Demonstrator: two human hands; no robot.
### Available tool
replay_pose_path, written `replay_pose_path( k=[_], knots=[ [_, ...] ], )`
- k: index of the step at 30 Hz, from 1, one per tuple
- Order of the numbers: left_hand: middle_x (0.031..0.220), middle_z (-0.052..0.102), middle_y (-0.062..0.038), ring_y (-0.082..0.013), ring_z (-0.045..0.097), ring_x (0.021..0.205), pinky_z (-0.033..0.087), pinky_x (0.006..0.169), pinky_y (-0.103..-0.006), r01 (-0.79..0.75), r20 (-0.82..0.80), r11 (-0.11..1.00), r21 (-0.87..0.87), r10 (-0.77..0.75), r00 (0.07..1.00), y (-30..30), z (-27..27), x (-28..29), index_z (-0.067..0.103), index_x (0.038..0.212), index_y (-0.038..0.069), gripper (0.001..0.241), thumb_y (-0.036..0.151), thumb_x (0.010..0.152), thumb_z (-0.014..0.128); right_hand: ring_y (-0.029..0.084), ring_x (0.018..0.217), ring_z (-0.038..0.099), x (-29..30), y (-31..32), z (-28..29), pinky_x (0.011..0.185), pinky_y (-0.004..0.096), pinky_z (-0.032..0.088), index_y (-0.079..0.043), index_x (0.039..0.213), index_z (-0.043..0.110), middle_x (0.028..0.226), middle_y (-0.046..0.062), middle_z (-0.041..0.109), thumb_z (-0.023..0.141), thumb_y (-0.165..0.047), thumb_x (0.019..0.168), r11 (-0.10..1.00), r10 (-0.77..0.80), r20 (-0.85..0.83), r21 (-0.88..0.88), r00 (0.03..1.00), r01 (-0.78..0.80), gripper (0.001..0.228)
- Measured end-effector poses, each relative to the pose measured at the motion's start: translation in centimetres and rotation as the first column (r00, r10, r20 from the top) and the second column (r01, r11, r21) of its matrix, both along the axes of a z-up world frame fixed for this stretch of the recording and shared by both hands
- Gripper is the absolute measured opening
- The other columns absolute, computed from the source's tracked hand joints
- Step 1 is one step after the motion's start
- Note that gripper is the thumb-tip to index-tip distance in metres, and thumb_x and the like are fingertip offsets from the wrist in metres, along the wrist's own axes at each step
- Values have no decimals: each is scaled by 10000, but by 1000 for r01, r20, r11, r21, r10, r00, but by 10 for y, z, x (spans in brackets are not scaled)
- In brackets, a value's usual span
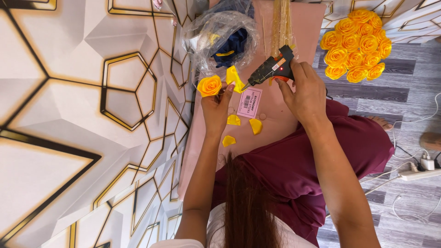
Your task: The person assembles an artificial yellow rose by applying hot glue to individual petals and attaching them to a central rose base. The person repeatedly picks up petals, applies glue, and presses them onto the flower while seated on the floor.
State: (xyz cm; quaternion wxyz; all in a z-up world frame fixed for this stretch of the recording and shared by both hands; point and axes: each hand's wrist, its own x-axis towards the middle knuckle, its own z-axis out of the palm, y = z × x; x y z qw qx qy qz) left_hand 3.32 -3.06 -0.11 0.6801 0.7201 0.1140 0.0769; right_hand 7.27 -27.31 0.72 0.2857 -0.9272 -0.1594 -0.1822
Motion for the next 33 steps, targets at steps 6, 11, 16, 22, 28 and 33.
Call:
replay_pose_path(
  k=[6,11,16,22,28,33],
  knots=[
    [1013,699,-127,-242,714,919,574,938,-423,5,3,1000,-4,-5,1000,0,0,-1,708,1160,92,215,274,1049,731,288,736,664,-2,-3,3,607,398,519,102,1285,697,932,147,603,880,-152,983,1000,-5,18,1,1000,5,436],
    [1020,698,-138,-256,715,922,574,946,-433,13,-6,1000,-2,-13,1000,1,-4,-1,705,1166,84,223,275,1053,725,271,732,665,-1,-5,0,600,380,522,90,1290,705,925,130,608,886,-160,967,1000,-25,34,-17,999,25,447],
    [1027,699,-138,-253,715,939,571,951,-439,21,-15,1000,-12,-21,1000,1,-2,-3,709,1171,83,230,282,1055,722,262,728,663,-1,-5,0,598,369,519,91,1294,712,931,129,618,882,-142,959,999,-38,31,-27,999,38,443],
    [1070,701,-159,-300,730,1005,560,1009,-477,30,-35,998,-47,-32,999,0,-4,-6,696,1199,68,241,260,1055,717,270,729,660,-1,-4,1,602,376,520,98,1283,710,932,138,617,875,-134,960,999,-48,10,-13,999,48,431],
    [1090,713,-166,-317,738,1017,560,1020,-489,45,-52,997,-61,-48,997,-1,-4,-4,701,1212,60,237,232,1050,722,267,741,670,3,-4,-3,597,376,527,78,1281,714,927,124,626,885,-167,940,998,-58,60,-35,996,60,454],
    [1067,700,-165,-315,732,1032,555,1030,-493,70,-48,994,-88,-74,996,-2,2,-5,699,1207,53,230,224,1054,713,267,728,680,4,-2,-2,594,378,532,79,1271,715,943,140,632,879,-134,946,996,-84,32,-1,996,84,422]
  ],
)
